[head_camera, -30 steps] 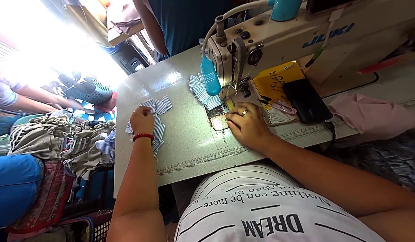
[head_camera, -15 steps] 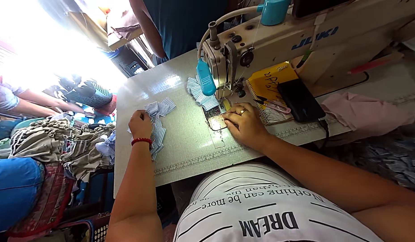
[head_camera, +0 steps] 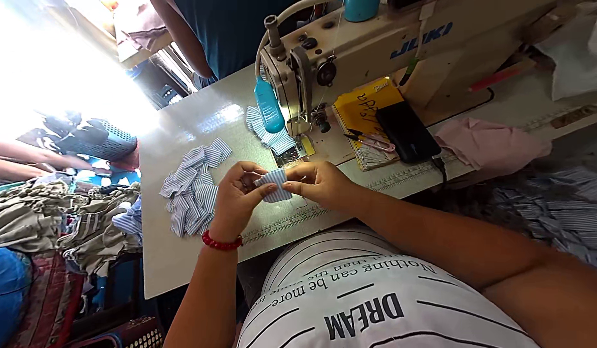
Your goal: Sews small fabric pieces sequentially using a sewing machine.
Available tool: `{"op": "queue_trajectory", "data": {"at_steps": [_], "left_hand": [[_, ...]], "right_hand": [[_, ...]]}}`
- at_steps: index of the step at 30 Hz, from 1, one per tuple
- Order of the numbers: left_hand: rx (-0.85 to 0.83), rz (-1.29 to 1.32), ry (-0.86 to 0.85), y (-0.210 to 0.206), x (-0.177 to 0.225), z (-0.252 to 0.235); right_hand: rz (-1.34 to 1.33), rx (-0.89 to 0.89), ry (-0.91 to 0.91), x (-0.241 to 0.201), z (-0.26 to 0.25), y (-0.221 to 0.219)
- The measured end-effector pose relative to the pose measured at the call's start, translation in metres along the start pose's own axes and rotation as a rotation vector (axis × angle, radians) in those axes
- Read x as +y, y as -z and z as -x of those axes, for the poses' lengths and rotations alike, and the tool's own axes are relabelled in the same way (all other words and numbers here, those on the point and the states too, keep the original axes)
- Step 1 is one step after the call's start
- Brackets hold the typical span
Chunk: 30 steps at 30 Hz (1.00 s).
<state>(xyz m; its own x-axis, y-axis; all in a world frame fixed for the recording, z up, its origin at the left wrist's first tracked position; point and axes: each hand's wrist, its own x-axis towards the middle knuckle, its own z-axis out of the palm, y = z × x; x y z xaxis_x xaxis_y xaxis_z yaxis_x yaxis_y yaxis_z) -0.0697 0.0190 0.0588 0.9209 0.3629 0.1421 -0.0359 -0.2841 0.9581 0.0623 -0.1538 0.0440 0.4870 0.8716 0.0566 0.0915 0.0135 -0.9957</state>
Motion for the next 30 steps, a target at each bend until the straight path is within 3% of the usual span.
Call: {"op": "queue_trajectory", "data": {"at_steps": [3,7,11,17,19,25,28,30], "left_hand": [[0.124,-0.078,-0.079,-0.019,-0.009,0.002],[0.422,-0.198,-0.130,-0.052,-0.025,0.016],[0.327,0.181,0.037,-0.071,-0.026,0.023],[0.306,0.460,0.224,-0.074,-0.016,0.021],[0.298,0.387,0.151,-0.073,-0.019,0.021],[0.204,-0.310,-0.202,-0.057,-0.029,0.015],[0.158,-0.257,-0.192,-0.059,-0.028,0.013],[0.185,-0.108,-0.095,-0.067,-0.025,0.013]], "right_hand": [[-0.035,0.089,-0.003,0.004,0.002,0.001],[-0.020,0.177,0.048,0.015,0.003,0.003],[-0.054,0.193,0.111,0.025,0.006,-0.001],[-0.052,0.194,0.152,0.034,0.008,0.000],[-0.067,0.162,0.131,0.034,0.009,0.003],[0.042,0.155,0.085,0.024,0.017,0.008],[0.102,0.230,0.127,0.023,0.017,0.007],[0.046,0.246,0.149,0.024,0.018,0.005]]}}
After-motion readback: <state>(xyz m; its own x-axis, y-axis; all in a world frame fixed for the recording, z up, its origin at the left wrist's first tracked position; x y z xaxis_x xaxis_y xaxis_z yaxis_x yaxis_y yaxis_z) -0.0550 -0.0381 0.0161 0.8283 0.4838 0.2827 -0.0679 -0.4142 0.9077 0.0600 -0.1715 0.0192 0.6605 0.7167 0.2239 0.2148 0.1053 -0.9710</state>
